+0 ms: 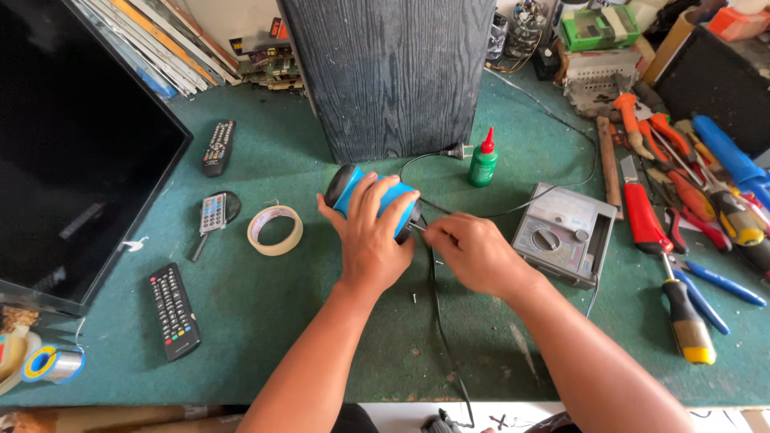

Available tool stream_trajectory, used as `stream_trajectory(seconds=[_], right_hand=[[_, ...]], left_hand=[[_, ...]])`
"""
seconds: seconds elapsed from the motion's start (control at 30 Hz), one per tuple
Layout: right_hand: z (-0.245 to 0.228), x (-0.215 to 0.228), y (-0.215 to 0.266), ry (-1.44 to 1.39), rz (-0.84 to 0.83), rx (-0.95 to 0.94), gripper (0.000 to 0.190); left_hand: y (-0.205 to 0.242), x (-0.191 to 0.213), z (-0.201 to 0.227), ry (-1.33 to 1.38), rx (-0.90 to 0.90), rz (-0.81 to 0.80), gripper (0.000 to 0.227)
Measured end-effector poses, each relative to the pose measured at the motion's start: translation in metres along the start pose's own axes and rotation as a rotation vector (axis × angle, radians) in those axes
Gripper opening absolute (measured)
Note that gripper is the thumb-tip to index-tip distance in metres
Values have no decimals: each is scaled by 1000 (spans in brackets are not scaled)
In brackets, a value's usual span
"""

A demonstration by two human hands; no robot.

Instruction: The person uses a screwdriver to remove screws from the bottom of a blue cylindrical device. They systematically unscrew fasteners and place them on the workbench. Finally, they separate the bottom cover to reveal the internal components.

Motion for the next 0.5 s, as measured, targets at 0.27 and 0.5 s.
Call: stream_trajectory(seconds=[0.27, 0.5], right_hand=[[15, -9, -1, 118, 69, 10, 26], [8, -4, -1, 168, 41, 39, 11]], left_hand=[[2, -5, 0, -16, -73, -11, 73], [1, -5, 3, -51, -70, -25, 69]])
Point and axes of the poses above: each hand's wrist, its own y-axis away from the middle knuckle, its own x-axis out of the back of the hand, z = x × y, the point moved 2 cm from there along -y, towards the middle knuckle, and after that the axes turned 14 degrees about z, right-handed, at the moved point
